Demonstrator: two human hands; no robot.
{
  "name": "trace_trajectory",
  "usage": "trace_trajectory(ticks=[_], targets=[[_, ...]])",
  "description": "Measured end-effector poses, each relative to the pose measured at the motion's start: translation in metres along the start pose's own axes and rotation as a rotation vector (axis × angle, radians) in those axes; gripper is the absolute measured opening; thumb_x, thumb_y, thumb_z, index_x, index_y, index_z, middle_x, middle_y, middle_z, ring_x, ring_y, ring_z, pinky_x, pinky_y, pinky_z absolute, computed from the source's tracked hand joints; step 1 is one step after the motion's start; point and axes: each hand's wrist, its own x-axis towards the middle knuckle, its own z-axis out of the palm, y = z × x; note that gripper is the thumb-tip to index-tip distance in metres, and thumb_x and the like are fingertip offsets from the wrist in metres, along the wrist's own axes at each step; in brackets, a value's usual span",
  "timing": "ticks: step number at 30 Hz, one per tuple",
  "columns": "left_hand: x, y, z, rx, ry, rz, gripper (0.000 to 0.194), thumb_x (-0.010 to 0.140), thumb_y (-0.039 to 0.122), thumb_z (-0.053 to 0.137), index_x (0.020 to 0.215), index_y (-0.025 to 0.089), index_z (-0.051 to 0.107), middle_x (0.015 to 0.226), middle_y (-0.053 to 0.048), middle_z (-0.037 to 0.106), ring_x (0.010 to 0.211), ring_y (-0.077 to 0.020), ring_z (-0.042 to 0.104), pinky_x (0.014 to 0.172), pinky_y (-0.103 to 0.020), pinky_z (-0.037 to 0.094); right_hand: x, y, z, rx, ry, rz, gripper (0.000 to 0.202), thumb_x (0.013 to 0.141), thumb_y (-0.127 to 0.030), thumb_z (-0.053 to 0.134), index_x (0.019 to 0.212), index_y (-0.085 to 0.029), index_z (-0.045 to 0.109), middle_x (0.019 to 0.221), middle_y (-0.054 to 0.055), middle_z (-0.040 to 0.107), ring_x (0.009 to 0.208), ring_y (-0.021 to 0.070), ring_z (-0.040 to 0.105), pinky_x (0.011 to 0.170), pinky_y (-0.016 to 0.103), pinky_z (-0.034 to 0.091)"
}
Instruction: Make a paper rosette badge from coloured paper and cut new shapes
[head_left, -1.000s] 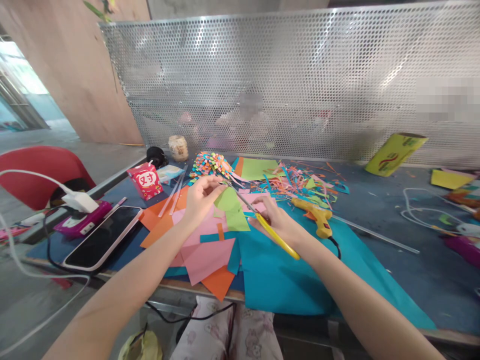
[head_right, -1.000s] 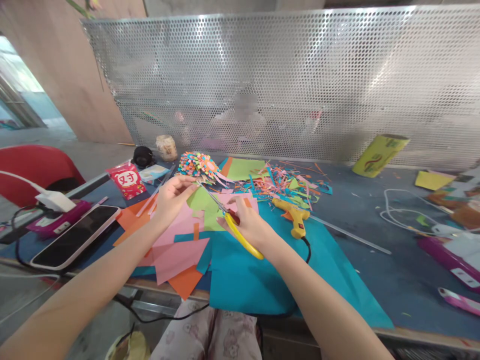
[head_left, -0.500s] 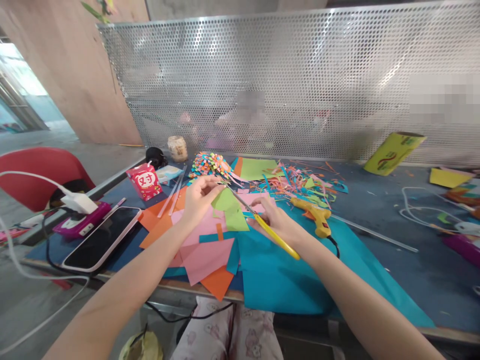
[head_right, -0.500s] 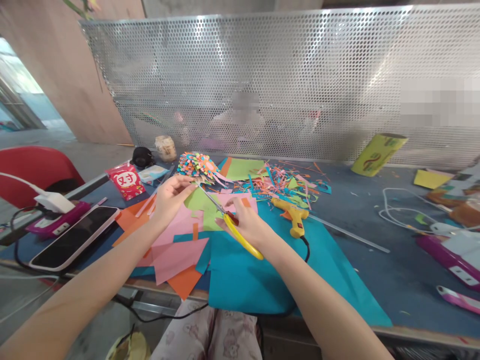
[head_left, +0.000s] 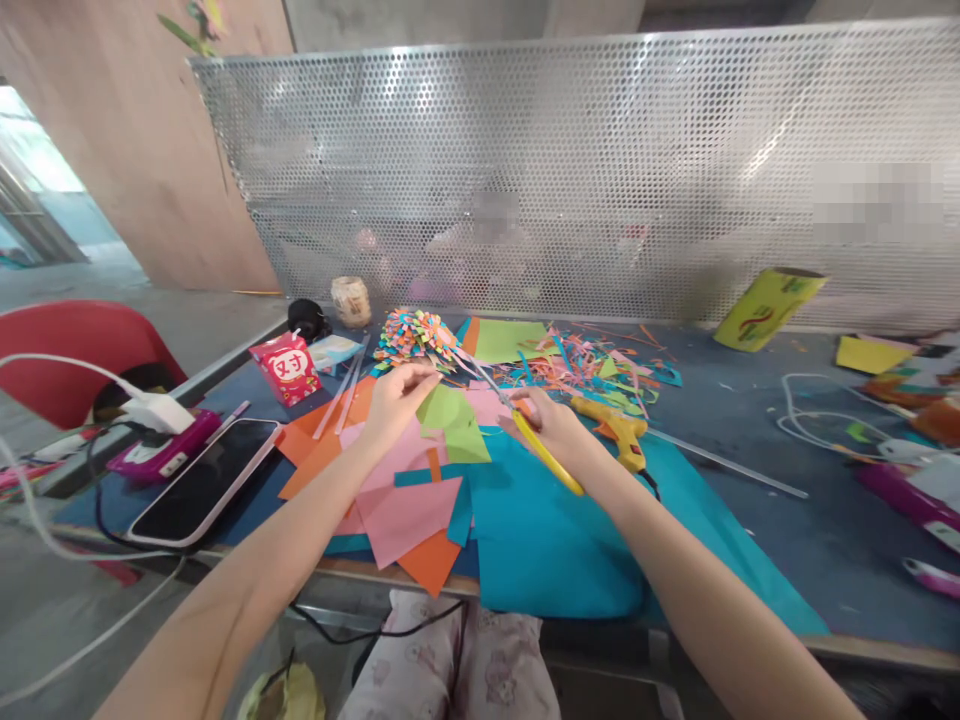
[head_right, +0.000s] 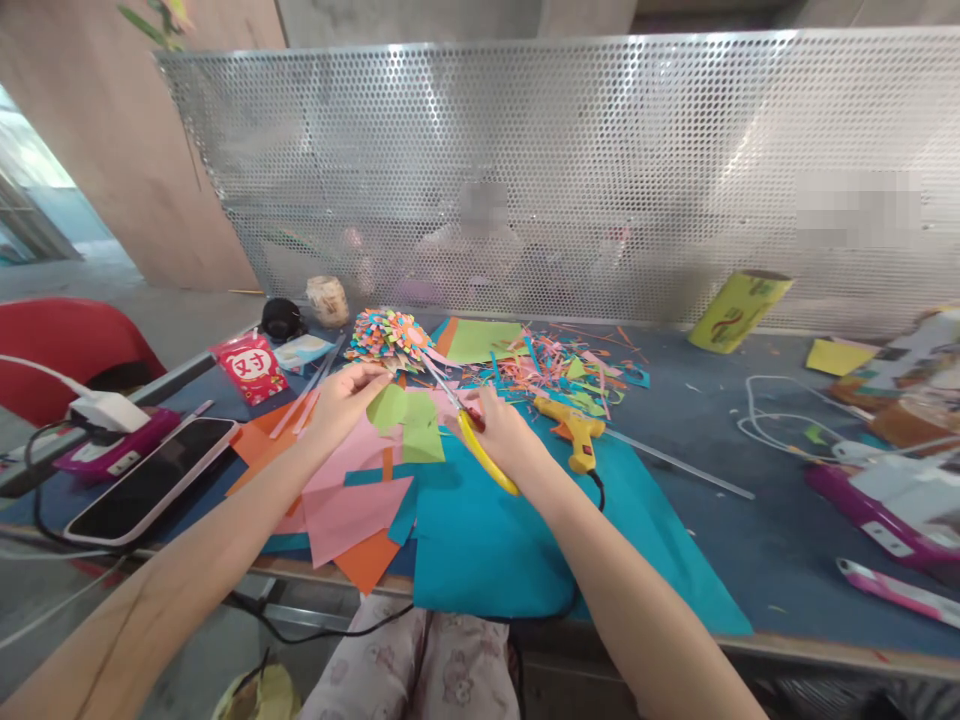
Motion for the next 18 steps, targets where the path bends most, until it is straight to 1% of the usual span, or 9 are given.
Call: trace_trajectory(ticks=[2, 5, 6, 7, 8, 11, 14, 16, 18], targets=[[0.000, -0.003, 0.000, 0.020, -0.130, -0.037, 0.022, 0.071, 0.038, 0.064, 0.074, 0.016, 0.063, 0.073, -0.006, 0.070, 0.068, -0.0175, 0.065, 0.062, -0.028, 0.050, 0.005, 0.007, -0.001, -0.063, 0.059, 0.068, 0.039, 0.082, -0.048, 0.050, 0.107, -0.019, 0.048, 0.073, 0.005, 0.062, 0.070, 0.0225, 0.061, 0.059, 0.026, 0.038], [-0.004, -0.007, 0.002, 0.009, -0.465, -0.121, 0.024, 0.072, 0.039, 0.063, 0.078, 0.016, 0.064, 0.073, -0.007, 0.071, 0.067, -0.0191, 0.066, 0.062, -0.030, 0.051, 0.012, 0.017, -0.001, -0.125, 0.109, 0.124, 0.039, 0.083, -0.048, 0.050, 0.109, -0.018, 0.048, 0.076, 0.008, 0.065, 0.076, 0.0255, 0.064, 0.058, 0.026, 0.038], [-0.005, -0.008, 0.003, 0.039, -0.550, -0.119, 0.024, 0.073, 0.039, 0.062, 0.080, 0.017, 0.064, 0.075, -0.008, 0.071, 0.068, -0.0193, 0.066, 0.063, -0.030, 0.051, 0.013, 0.019, -0.001, -0.132, 0.120, 0.133, 0.039, 0.083, -0.048, 0.050, 0.108, -0.017, 0.048, 0.078, 0.009, 0.065, 0.078, 0.0259, 0.064, 0.058, 0.026, 0.038], [-0.006, -0.009, 0.003, 0.098, -0.588, -0.089, 0.024, 0.075, 0.039, 0.060, 0.083, 0.017, 0.064, 0.078, -0.008, 0.071, 0.071, -0.0193, 0.066, 0.064, -0.031, 0.051, 0.015, 0.021, -0.001, -0.135, 0.125, 0.138, 0.039, 0.083, -0.048, 0.050, 0.107, -0.017, 0.049, 0.079, 0.010, 0.066, 0.079, 0.0260, 0.064, 0.058, 0.026, 0.039], [-0.007, -0.009, 0.004, 0.185, -0.578, -0.035, 0.024, 0.077, 0.040, 0.057, 0.084, 0.018, 0.063, 0.081, -0.008, 0.070, 0.073, -0.0193, 0.065, 0.066, -0.031, 0.050, 0.015, 0.022, -0.001, -0.135, 0.125, 0.143, 0.039, 0.083, -0.049, 0.050, 0.106, -0.017, 0.049, 0.079, 0.010, 0.066, 0.078, 0.0260, 0.064, 0.058, 0.026, 0.039], [-0.007, -0.010, 0.004, 0.551, -0.431, 0.138, 0.031, 0.077, 0.048, 0.056, 0.083, 0.017, 0.059, 0.082, -0.009, 0.067, 0.078, -0.0207, 0.062, 0.073, -0.033, 0.048, 0.016, 0.023, 0.000, -0.121, 0.107, 0.150, 0.042, 0.083, -0.052, 0.050, 0.107, -0.017, 0.049, 0.080, 0.011, 0.067, 0.076, 0.0260, 0.065, 0.058, 0.026, 0.039], [-0.007, -0.006, 0.006, 0.952, -0.368, 0.133, 0.048, 0.075, 0.062, 0.051, 0.081, 0.015, 0.056, 0.080, -0.013, 0.065, 0.082, -0.0267, 0.061, 0.074, -0.038, 0.045, 0.016, 0.022, 0.000, -0.102, 0.098, 0.154, 0.044, 0.084, -0.052, 0.049, 0.109, -0.016, 0.049, 0.082, 0.012, 0.068, 0.077, 0.0267, 0.065, 0.061, 0.027, 0.040], [-0.007, -0.002, 0.011, 1.143, -0.380, 0.101, 0.060, 0.074, 0.070, 0.044, 0.086, 0.013, 0.058, 0.083, -0.017, 0.066, 0.084, -0.0314, 0.062, 0.073, -0.040, 0.045, 0.016, 0.023, 0.000, -0.098, 0.101, 0.158, 0.044, 0.084, -0.053, 0.048, 0.109, -0.016, 0.049, 0.083, 0.013, 0.068, 0.080, 0.0278, 0.065, 0.061, 0.028, 0.040], [-0.006, 0.001, 0.018, 1.258, -0.416, 0.125, 0.071, 0.071, 0.076, 0.039, 0.091, 0.011, 0.060, 0.085, -0.021, 0.066, 0.085, -0.0348, 0.062, 0.071, -0.040, 0.045, 0.017, 0.024, 0.000, -0.093, 0.104, 0.163, 0.045, 0.084, -0.054, 0.048, 0.108, -0.017, 0.050, 0.084, 0.013, 0.068, 0.082, 0.0288, 0.065, 0.061, 0.028, 0.040]])
